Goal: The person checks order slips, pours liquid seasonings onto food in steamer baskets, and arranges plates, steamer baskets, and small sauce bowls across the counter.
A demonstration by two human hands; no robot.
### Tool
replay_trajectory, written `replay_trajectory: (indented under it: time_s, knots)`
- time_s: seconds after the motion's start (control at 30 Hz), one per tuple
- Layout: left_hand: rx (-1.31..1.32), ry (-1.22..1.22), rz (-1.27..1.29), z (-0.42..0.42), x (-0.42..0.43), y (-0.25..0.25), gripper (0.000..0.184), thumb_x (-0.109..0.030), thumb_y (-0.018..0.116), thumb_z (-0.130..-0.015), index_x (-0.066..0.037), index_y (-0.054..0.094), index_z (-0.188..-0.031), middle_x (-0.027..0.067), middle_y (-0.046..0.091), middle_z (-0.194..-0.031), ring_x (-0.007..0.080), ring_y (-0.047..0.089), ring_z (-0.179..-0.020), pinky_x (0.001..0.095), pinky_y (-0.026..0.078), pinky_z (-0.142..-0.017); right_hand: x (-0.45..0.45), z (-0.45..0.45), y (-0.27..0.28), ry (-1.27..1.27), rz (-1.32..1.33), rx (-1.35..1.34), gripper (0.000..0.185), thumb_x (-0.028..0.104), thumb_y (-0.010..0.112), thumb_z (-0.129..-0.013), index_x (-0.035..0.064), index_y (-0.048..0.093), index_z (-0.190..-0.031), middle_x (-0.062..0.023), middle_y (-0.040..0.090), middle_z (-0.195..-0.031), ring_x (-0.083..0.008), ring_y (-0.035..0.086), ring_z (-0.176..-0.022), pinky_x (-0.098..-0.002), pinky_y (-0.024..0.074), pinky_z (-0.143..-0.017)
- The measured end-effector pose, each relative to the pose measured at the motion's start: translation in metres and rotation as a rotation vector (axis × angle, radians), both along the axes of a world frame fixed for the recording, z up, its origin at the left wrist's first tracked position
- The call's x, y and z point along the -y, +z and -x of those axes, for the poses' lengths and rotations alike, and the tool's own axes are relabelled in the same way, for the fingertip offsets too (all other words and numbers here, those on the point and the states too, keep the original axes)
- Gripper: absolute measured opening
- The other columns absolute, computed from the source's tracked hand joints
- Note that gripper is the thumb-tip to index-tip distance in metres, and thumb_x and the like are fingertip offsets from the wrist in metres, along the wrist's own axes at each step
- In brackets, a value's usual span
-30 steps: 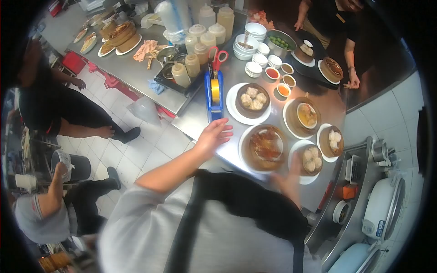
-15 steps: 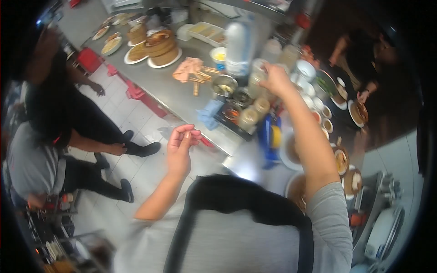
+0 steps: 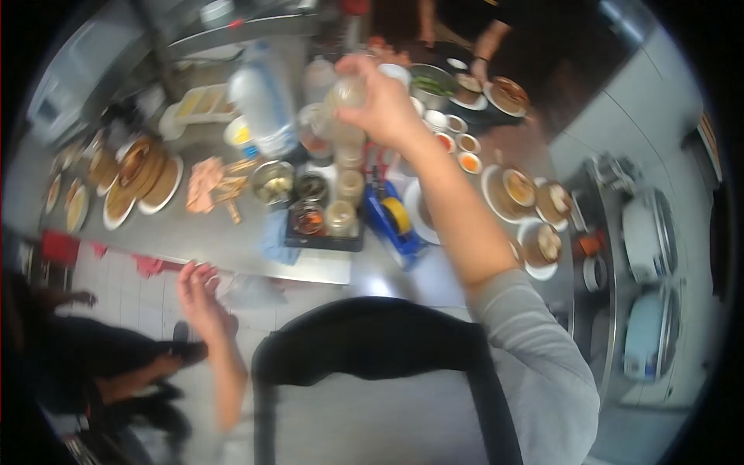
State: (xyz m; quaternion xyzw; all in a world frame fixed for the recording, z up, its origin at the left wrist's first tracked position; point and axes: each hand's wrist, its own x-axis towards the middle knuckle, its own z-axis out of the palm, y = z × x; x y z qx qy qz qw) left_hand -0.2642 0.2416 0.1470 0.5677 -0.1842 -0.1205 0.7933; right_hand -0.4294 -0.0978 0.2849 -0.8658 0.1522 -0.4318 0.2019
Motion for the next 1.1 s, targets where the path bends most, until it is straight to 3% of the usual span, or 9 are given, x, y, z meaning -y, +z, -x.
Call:
replay_trajectory:
  time_s: [0.07,0.1,0.13,0.2,0.27,0.37,0.5,0.6,1.1]
  knots:
    - [-0.009,0.001,0.016,-0.009,0.01,0.003,0.025,-0.019,0.049,-0.094,-0.005,0.049,-0.115,0.0077,0.058,-0.099,0.0165,0.056,-0.09,0.0284,0.045,-0.076,0.003,0.048,0.039,-0.082,0.027,0.284,0.058,0.015,0.075,-0.064,0.01,0.046,-0.114,-0.0109,0.058,-0.104,-0.0227,0.062,-0.086,-0.0337,0.0495,-0.076]
    - [-0.008,-0.004,0.026,-0.012,0.013,0.004,0.025,-0.019,0.049,-0.094,-0.004,0.049,-0.115,0.0078,0.058,-0.1,0.0168,0.056,-0.091,0.0286,0.045,-0.075,0.01,0.064,0.046,0.01,-0.189,0.507,0.059,0.016,0.076,-0.067,0.007,0.045,-0.115,-0.0115,0.058,-0.105,-0.018,0.06,-0.089,-0.0324,0.0497,-0.077]
    - [-0.007,-0.011,0.039,-0.011,0.016,0.007,0.026,-0.02,0.049,-0.094,-0.004,0.048,-0.115,0.008,0.058,-0.1,0.0169,0.056,-0.091,0.0285,0.045,-0.075,-0.013,0.052,0.07,-0.218,-0.253,0.848,0.05,0.002,0.066,-0.069,0.0043,0.051,-0.117,-0.0072,0.059,-0.097,-0.014,0.056,-0.08,-0.0272,0.046,-0.069]
    - [-0.013,-0.005,0.053,-0.008,0.022,0.013,0.027,-0.02,0.048,-0.095,-0.004,0.048,-0.115,0.0084,0.058,-0.101,0.0171,0.056,-0.091,0.0282,0.045,-0.074,-0.019,0.057,0.073,-0.276,-0.388,0.92,0.049,-0.002,0.063,-0.07,0.0022,0.053,-0.118,-0.0059,0.059,-0.094,-0.0127,0.054,-0.078,-0.0257,0.0447,-0.067]
    - [0.012,-0.034,0.058,-0.002,0.025,0.016,0.027,-0.02,0.048,-0.095,-0.003,0.047,-0.116,0.0086,0.058,-0.102,0.0172,0.056,-0.092,0.0277,0.045,-0.074,0.033,0.127,0.027,0.082,-0.519,0.404,0.063,0.016,0.078,-0.067,0.0036,0.043,-0.118,-0.0119,0.058,-0.106,-0.0179,0.059,-0.093,-0.0332,0.0495,-0.079]
    - [0.011,-0.043,0.063,0.007,0.028,0.014,0.026,-0.02,0.048,-0.095,-0.003,0.048,-0.115,0.0082,0.059,-0.102,0.0164,0.057,-0.091,0.0263,0.045,-0.074,0.071,0.179,-0.035,-0.097,-0.424,-0.047,0.06,0.013,0.074,-0.069,0.0077,0.048,-0.123,-0.0087,0.059,-0.107,-0.0208,0.058,-0.1,-0.0339,0.0464,-0.087]
    - [-0.034,-0.042,0.033,0.03,0.029,0.008,0.025,-0.02,0.05,-0.094,-0.004,0.05,-0.114,0.0072,0.06,-0.1,0.0149,0.057,-0.091,0.0262,0.044,-0.077,0.065,0.228,-0.076,-0.511,0.02,-0.881,0.05,0.015,0.067,-0.074,0.0285,0.055,-0.12,-0.0113,0.057,-0.115,-0.0288,0.051,-0.114,-0.0485,0.0361,-0.098]
    - [-0.058,-0.067,0.014,0.049,0.03,0.001,0.025,-0.021,0.051,-0.093,-0.005,0.05,-0.114,0.0068,0.06,-0.1,0.0142,0.057,-0.091,0.026,0.043,-0.078,0.077,0.242,-0.113,-0.589,0.337,-1.057,0.045,0.012,0.058,-0.078,0.0304,0.056,-0.12,-0.0096,0.057,-0.114,-0.0266,0.05,-0.115,-0.0503,0.035,-0.095]
    - [-0.076,-0.036,-0.015,0.104,0.022,-0.001,0.025,-0.021,0.049,-0.095,-0.006,0.05,-0.114,0.0059,0.059,-0.1,0.0139,0.057,-0.091,0.0255,0.043,-0.078,0.066,0.263,-0.106,-0.509,0.221,-1.036,0.04,0.019,0.063,-0.077,0.031,0.06,-0.115,-0.0072,0.056,-0.111,-0.0242,0.052,-0.107,-0.0452,0.0357,-0.087]
